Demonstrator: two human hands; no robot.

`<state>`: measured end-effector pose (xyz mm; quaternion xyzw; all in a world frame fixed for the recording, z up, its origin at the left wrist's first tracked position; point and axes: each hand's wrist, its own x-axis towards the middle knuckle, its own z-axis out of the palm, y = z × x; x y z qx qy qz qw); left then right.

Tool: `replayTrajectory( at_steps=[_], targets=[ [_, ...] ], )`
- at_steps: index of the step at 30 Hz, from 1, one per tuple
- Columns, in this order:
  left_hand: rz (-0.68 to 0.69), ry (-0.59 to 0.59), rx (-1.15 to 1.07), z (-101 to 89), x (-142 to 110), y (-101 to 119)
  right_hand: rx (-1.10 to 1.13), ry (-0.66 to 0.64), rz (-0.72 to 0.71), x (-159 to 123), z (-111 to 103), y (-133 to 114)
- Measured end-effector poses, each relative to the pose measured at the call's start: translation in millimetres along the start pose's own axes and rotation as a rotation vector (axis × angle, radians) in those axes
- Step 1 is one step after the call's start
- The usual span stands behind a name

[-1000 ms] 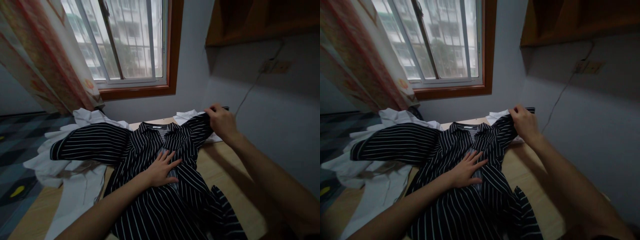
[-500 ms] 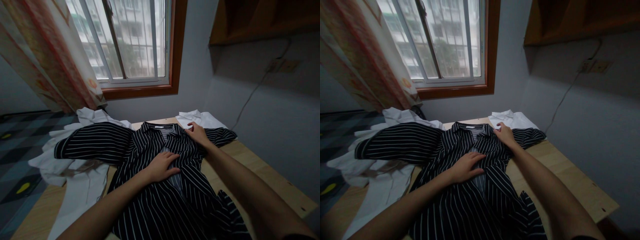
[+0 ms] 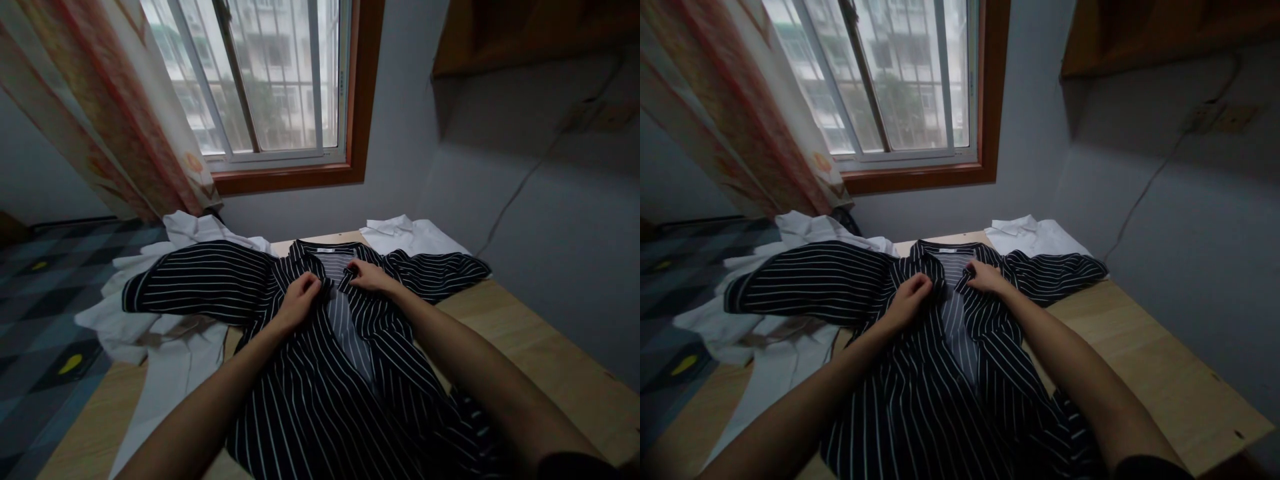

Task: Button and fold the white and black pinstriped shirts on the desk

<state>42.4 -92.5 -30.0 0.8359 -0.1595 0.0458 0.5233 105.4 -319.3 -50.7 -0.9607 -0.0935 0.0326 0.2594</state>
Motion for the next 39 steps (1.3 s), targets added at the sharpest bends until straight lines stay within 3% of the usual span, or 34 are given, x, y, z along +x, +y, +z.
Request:
replayTrajectory(
  at_steps=[3, 5, 7, 8, 9, 11, 13, 14, 17, 19, 22, 26, 30, 34, 37, 39],
  targets=[
    [-0.159, 0.01, -0.45, -10.3, 8, 5, 0.059, 0.055, 0.016, 6, -7, 1],
    [-0.261, -0.133, -0.582, -13.3, 7, 8, 0.126, 0.206, 0.049, 13, -12, -1],
    [-0.307, -0.366, -0.531, -12.9, 4, 10, 0.187, 0.369, 0.036, 19, -16, -4],
    [-0.298, -0.482, -0.436, -12.0, 2, 11, 0.207, 0.386, -0.023, 21, -16, -5],
    [-0.276, -0.573, -0.308, -11.0, 0, 13, 0.215, 0.339, -0.114, 22, -16, -6],
    [-0.218, -0.657, -0.015, -9.6, 1, 17, 0.184, 0.124, -0.297, 19, -14, -7],
    [-0.166, -0.606, 0.252, -9.6, 5, 22, 0.123, -0.017, -0.372, 9, -12, -4],
    [-0.144, -0.538, 0.379, -9.8, 9, 25, 0.101, -0.016, -0.373, 2, -12, -1],
    [0.0, -0.248, 0.7, -7.6, 24, 30, 0.086, 0.098, -0.337, -27, -16, 11],
    [0.156, -0.143, 0.774, -1.1, 37, 29, 0.068, 0.161, -0.282, -47, -22, 20],
    [0.325, -0.186, 0.727, 17.3, 60, 20, -0.01, 0.194, -0.164, -72, -30, 33],
    [0.238, -0.26, 0.763, 46.4, 88, 3, -0.14, 0.196, 0.017, -94, -29, 46],
    [0.199, -0.287, 0.792, 62.0, 100, -11, -0.256, 0.268, 0.171, -108, -23, 54],
    [0.209, -0.171, 0.609, 64.0, 104, -13, -0.291, 0.312, 0.206, -114, -21, 60],
    [0.179, 0.008, 0.362, 62.2, 111, -14, -0.172, 0.314, 0.205, -117, -19, 64],
    [0.115, 0.062, 0.251, 60.1, 116, -15, -0.065, 0.33, 0.196, -119, -18, 64]
  ],
)
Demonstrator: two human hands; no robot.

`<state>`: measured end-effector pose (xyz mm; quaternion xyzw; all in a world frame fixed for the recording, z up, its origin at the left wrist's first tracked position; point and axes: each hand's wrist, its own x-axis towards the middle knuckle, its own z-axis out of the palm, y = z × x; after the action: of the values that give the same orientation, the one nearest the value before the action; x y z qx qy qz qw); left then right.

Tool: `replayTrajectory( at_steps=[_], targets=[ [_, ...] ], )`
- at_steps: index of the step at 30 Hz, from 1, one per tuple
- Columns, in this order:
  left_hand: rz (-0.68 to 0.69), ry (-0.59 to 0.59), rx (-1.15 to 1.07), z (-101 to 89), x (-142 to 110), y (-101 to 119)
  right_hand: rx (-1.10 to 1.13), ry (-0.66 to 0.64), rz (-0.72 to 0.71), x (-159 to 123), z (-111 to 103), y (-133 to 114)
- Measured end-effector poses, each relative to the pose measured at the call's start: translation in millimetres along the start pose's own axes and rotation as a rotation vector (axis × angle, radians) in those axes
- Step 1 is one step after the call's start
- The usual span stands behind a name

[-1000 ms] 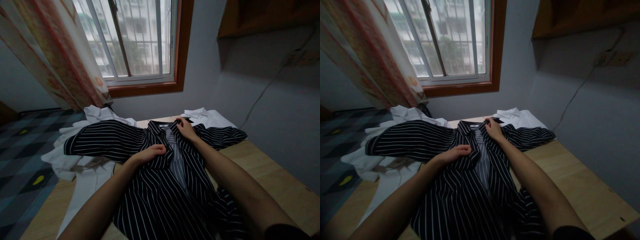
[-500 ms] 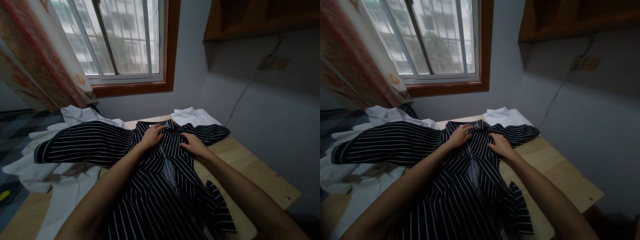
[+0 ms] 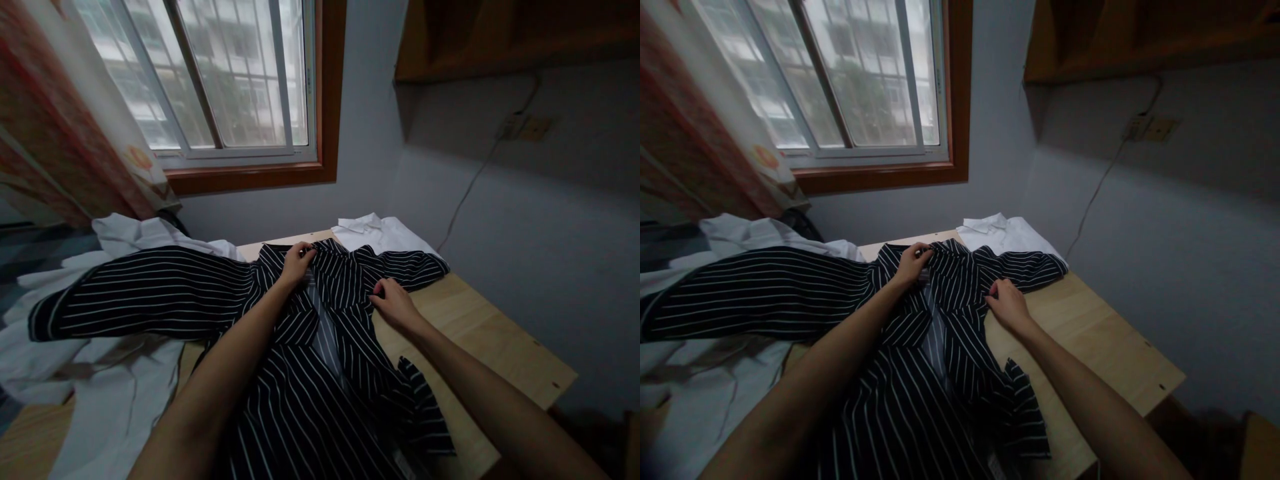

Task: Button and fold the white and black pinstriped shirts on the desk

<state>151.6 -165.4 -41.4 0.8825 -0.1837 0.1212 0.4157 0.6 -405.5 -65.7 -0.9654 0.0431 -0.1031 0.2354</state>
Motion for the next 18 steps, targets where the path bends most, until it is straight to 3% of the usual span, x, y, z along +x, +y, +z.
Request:
replayTrajectory(
  at_steps=[5, 11, 13, 18],
  targets=[
    [-0.064, -0.088, 0.081, -5.4, -4, -2, 0.156, 0.105, -0.026, -31, -7, -25],
    [0.2, -0.36, 0.427, -5.4, -22, 3, 0.121, -0.324, -0.21, -94, -21, -51],
    [0.191, -0.426, 0.548, -3.9, -24, 3, 0.147, -0.366, -0.205, -112, -27, -46],
    [0.119, -0.4, 0.647, -0.9, -25, 2, 0.167, -0.435, -0.117, -147, -64, -16]
  ],
)
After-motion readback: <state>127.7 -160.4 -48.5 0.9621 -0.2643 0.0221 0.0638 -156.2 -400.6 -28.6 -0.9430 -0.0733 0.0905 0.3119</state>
